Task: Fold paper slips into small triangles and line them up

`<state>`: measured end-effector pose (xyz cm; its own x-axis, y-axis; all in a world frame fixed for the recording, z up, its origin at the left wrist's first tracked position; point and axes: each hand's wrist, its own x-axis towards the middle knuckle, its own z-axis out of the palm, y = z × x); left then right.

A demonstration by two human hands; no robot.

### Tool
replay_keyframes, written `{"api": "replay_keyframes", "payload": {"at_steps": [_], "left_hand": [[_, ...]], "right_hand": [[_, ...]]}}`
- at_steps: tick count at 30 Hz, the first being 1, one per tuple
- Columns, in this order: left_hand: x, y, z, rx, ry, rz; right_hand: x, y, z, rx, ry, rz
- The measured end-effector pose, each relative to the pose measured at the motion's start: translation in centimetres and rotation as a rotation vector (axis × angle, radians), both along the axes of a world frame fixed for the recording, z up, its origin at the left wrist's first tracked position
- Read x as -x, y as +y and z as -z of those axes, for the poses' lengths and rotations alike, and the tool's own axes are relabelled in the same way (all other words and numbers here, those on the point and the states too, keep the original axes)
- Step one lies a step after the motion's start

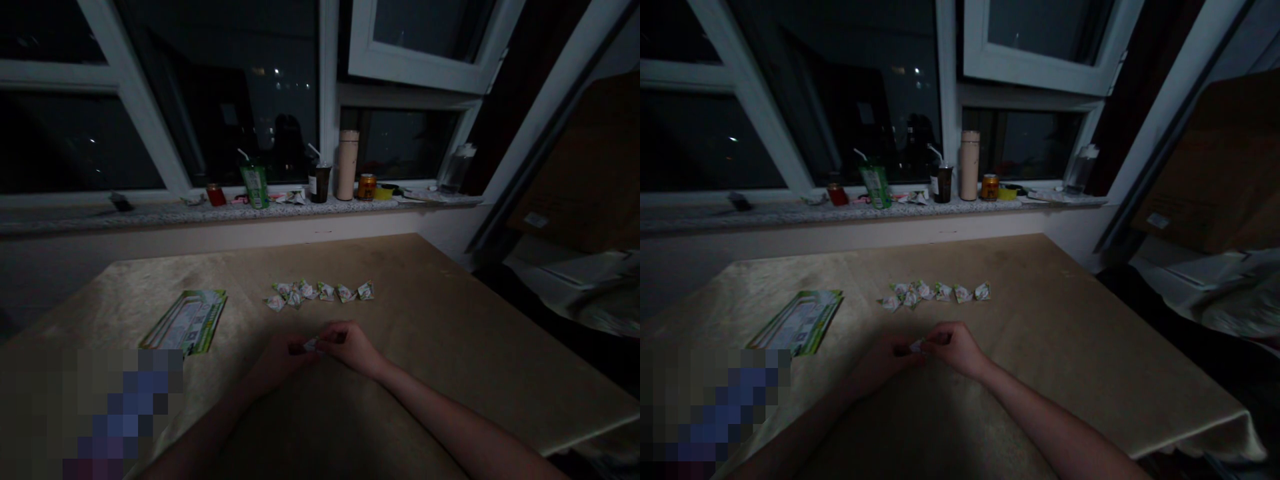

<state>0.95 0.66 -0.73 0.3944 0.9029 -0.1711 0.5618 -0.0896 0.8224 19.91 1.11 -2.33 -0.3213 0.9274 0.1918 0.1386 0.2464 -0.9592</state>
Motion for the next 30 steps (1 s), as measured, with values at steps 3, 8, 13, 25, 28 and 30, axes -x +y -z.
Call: {"api": "replay_keyframes", "payload": {"at_steps": [3, 8, 13, 25, 28, 30], "left_hand": [[-0.01, 0.01, 0.14, -0.005, 0.005, 0.008], [-0.12, 0.08, 0.02, -0.018, -0.006, 0.014], [-0.29, 0.25, -0.03, -0.040, -0.027, 0.010], [-0.15, 0.27, 0.13, -0.070, -0.068, 0.036], [-0.03, 0.15, 0.11, -0.070, -0.070, 0.077], [0.06, -0.01, 0.00, -0.071, -0.062, 0.105]], "right_hand": [[-0.09, -0.07, -0.08, -0.118, -0.089, -0.013], [0.34, -0.29, -0.13, -0.170, -0.168, 0.002], [0.68, -0.63, -0.43, -0.301, -0.198, 0.069], [0.07, 0.27, -0.07, -0.266, -0.307, -0.182], [-0.02, 0.15, 0.02, -0.211, -0.241, -0.241], [0.01, 0.10, 0.14, -0.154, -0.192, -0.281]]}}
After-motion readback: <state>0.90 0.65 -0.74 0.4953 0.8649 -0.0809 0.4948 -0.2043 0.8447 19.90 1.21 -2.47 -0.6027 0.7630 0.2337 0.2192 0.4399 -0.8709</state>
